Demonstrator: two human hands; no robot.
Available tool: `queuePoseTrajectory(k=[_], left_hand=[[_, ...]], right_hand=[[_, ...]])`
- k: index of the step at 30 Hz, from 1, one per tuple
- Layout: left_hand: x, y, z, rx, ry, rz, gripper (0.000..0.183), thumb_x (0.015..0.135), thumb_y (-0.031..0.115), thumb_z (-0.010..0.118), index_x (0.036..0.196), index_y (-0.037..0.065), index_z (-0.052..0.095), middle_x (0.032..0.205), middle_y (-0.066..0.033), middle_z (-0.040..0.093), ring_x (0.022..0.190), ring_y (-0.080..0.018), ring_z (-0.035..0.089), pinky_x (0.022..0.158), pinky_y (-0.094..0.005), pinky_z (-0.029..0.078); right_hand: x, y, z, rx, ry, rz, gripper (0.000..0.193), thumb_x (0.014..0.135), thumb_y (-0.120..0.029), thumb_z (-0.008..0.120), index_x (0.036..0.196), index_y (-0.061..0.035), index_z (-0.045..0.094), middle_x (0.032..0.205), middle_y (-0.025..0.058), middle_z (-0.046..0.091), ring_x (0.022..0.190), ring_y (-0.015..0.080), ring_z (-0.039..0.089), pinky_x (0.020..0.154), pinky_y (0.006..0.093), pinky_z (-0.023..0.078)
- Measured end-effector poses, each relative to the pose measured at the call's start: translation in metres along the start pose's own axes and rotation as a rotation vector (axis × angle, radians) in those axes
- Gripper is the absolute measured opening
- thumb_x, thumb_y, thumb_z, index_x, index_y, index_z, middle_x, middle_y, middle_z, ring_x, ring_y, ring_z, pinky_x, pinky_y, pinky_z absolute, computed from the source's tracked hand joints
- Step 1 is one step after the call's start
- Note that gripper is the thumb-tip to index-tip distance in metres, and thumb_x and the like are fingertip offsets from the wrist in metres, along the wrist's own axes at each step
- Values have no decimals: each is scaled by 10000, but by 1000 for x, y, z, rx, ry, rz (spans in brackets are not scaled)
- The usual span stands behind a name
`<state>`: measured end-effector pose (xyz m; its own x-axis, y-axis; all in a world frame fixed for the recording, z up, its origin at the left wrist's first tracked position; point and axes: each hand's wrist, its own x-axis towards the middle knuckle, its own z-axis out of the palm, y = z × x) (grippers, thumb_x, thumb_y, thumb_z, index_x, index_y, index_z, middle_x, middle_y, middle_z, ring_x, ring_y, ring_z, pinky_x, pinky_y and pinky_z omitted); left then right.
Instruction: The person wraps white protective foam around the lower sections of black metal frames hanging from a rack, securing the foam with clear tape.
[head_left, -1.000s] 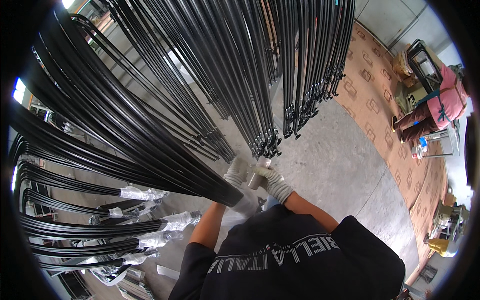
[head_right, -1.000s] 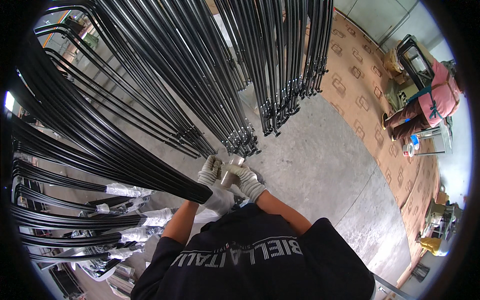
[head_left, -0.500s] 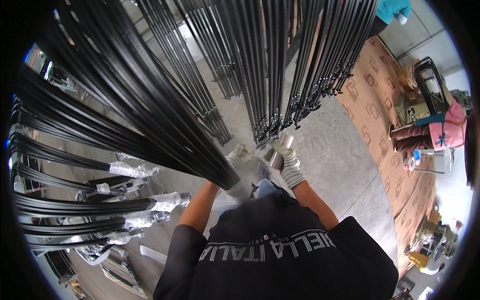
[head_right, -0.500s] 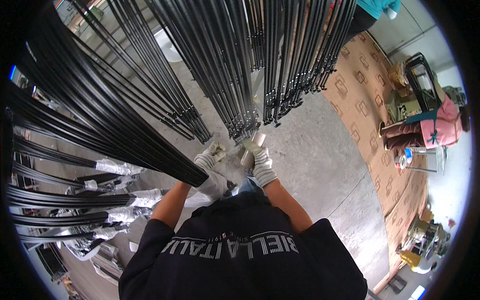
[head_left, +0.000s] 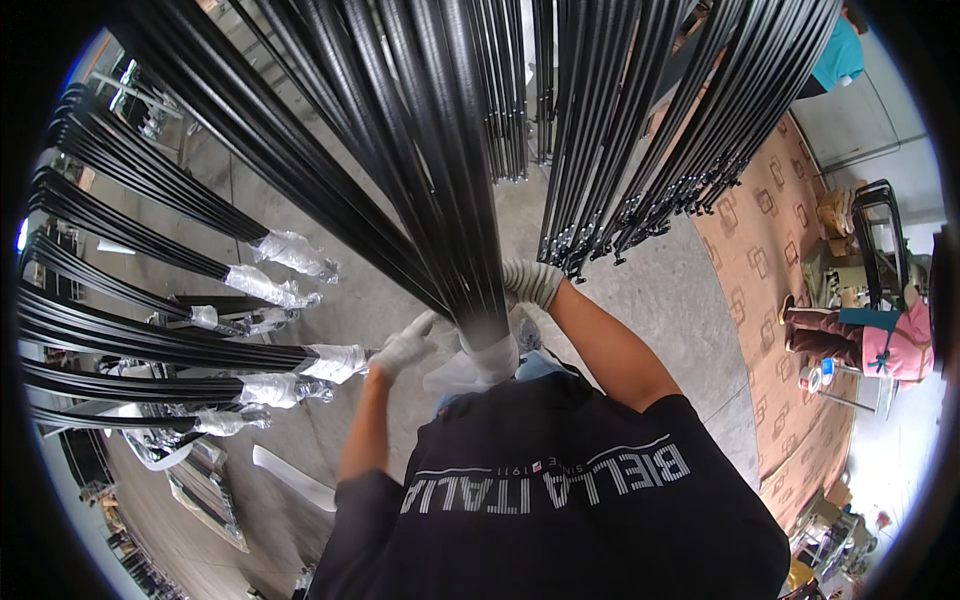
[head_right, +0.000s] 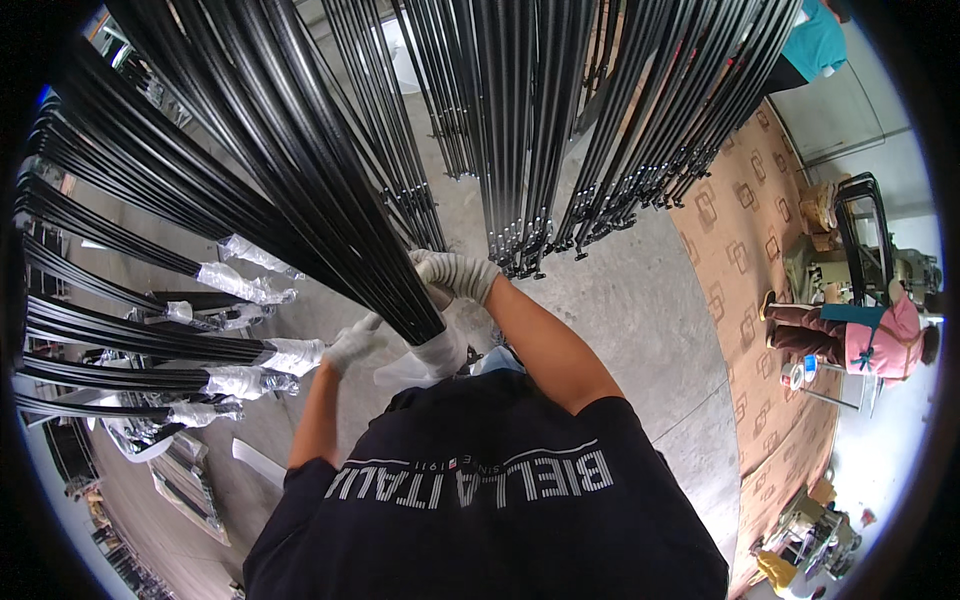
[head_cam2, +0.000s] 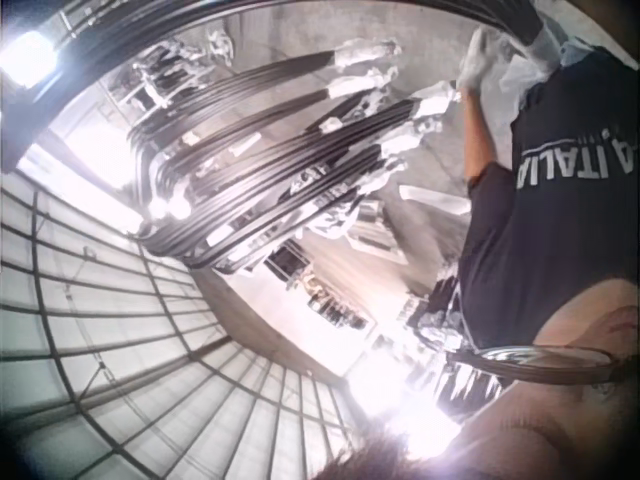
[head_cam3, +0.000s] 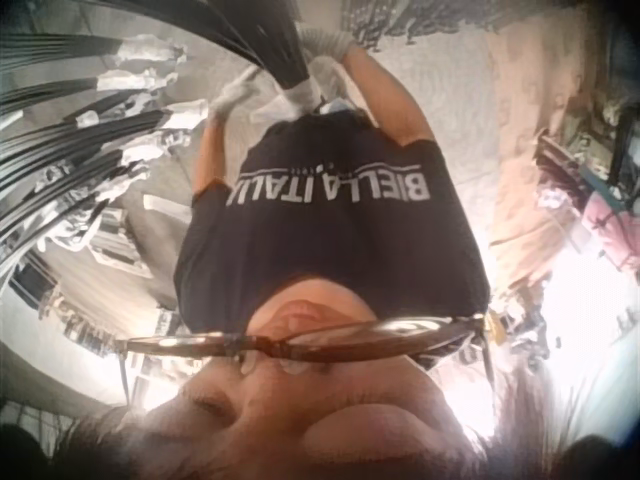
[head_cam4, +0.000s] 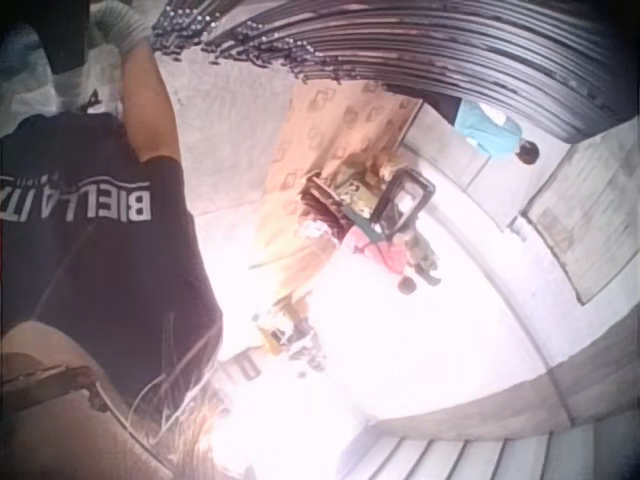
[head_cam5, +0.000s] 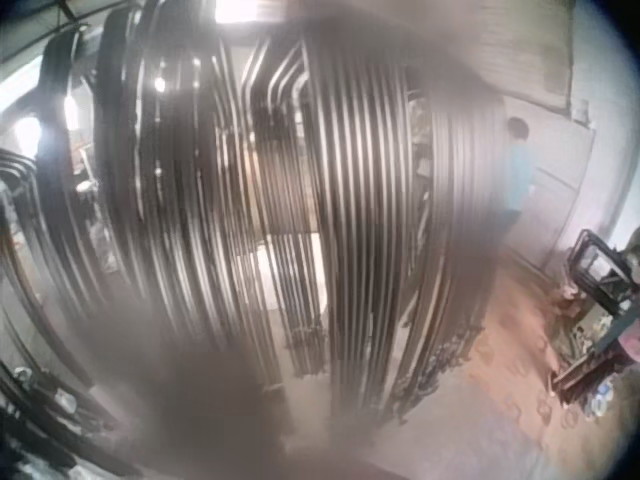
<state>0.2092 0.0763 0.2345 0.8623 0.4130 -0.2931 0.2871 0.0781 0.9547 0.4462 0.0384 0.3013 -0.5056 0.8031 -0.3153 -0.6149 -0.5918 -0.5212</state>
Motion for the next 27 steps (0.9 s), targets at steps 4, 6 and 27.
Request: queuePoseTrajectory(k=[4,6,27], left_hand=[[-66,24,27,737,45,-133,424,613,281,652,1012,178,556,1233,-103,347,1207,-261,229,997,-434,148],[-60,29,34,873,20,-24,393,611,290,653,983,202,564,1216,-83,373,1199,-259,243,996,-462,120],[60,-63,18,-376,286,57,527,772,191,570,1233,79,340,1182,-89,438,1096,-153,388,904,-261,313]], right_hand=[[27,18,-18,-75,-169,-135,202,672,1,588,872,-17,572,758,-1,566,667,64,504,571,185,437],[37,26,-30,-149,-226,-193,205,673,-4,592,877,-15,570,764,1,566,671,61,502,564,182,437],[-4,17,-6,56,-43,-143,270,670,-66,577,930,3,554,809,101,603,682,158,584,610,270,499]])
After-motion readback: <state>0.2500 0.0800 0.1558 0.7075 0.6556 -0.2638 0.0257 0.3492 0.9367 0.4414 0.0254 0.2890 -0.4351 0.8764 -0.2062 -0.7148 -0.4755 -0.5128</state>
